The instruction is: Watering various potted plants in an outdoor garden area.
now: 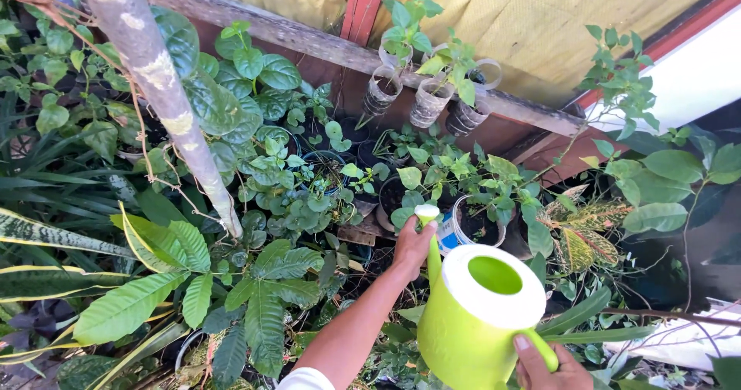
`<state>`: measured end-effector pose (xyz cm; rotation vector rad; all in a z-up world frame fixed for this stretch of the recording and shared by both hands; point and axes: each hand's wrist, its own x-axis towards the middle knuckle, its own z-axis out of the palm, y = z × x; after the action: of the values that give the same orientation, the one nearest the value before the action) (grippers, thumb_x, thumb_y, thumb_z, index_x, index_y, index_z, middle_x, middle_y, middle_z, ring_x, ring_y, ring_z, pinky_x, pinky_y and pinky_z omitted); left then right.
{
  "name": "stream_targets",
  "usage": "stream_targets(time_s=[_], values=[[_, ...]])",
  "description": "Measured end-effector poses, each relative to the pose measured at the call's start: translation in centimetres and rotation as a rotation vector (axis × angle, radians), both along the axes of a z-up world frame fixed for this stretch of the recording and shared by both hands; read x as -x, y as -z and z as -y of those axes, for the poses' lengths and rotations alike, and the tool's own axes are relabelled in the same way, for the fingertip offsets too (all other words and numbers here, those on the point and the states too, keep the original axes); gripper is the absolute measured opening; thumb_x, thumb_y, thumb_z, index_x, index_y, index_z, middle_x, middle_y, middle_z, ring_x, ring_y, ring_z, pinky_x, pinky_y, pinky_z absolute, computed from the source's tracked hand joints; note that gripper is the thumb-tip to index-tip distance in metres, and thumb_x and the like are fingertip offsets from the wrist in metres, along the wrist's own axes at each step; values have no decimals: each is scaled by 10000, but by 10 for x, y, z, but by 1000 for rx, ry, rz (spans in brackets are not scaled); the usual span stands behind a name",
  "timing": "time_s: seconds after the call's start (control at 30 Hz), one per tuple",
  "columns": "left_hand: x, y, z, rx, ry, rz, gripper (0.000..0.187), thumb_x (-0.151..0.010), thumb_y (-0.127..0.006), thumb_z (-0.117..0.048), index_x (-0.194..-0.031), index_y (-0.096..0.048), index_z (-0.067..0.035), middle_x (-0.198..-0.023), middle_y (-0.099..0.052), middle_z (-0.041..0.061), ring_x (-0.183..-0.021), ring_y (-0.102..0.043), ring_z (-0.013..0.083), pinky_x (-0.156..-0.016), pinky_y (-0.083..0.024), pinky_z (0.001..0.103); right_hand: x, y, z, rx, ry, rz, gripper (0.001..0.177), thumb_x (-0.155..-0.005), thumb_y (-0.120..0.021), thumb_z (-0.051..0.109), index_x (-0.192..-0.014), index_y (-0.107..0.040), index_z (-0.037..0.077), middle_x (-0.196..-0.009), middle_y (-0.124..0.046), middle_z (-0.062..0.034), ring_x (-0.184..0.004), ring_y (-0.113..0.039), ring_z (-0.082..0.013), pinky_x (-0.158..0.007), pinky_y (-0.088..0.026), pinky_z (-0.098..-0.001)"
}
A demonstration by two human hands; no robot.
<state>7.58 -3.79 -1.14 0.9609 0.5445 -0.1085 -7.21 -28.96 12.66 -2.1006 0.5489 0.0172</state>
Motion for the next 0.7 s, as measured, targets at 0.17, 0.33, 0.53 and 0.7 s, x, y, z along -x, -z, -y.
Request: stream_targets(time_s=[0.17, 0.33, 0.53, 0.7], values=[[-12, -16, -18, 154, 14, -99, 571, -925, -671, -314, -1455, -483, -216, -1018, -716, 82, -854, -687, 221, -705, -573, 469, -25, -47, -49, -14, -41, -5, 297, -854, -785, 202, -916, -727, -83, -623, -637, -121, -490, -551, -150, -458, -426, -283], [-33, 2, -26, 215, 22, -114, 549, -936, -668, -339, -1447, -492, -240, -1009, -711, 53, -849, -673, 220, -688, -555, 525, -48, -73, -84, 2, -156, 8, 286, -871, -761, 215, -927, -726, -63, -617, -610, -86, -495, -501, -128, -455, -380, -272], [-45, 14, -32, 256, 25, -116, 539, -947, -650, -374, -1442, -494, -226, -1018, -683, 45, -872, -655, 218, -698, -531, 529, -70, -74, -94, -31, -165, 10, 305, -881, -781, 221, -885, -689, -69, -644, -603, -76, -497, -486, -117, -451, -386, -268], [-49, 9, -38, 263, 40, -156, 601, -954, -645, -357, -1502, -418, -263, -1030, -682, 64, -871, -655, 239, -723, -542, 526, -76, -75, -100, -58, -157, 20, 294, -872, -787, 215, -897, -692, -62, -650, -606, -72, -498, -480, -111, -446, -379, -259]])
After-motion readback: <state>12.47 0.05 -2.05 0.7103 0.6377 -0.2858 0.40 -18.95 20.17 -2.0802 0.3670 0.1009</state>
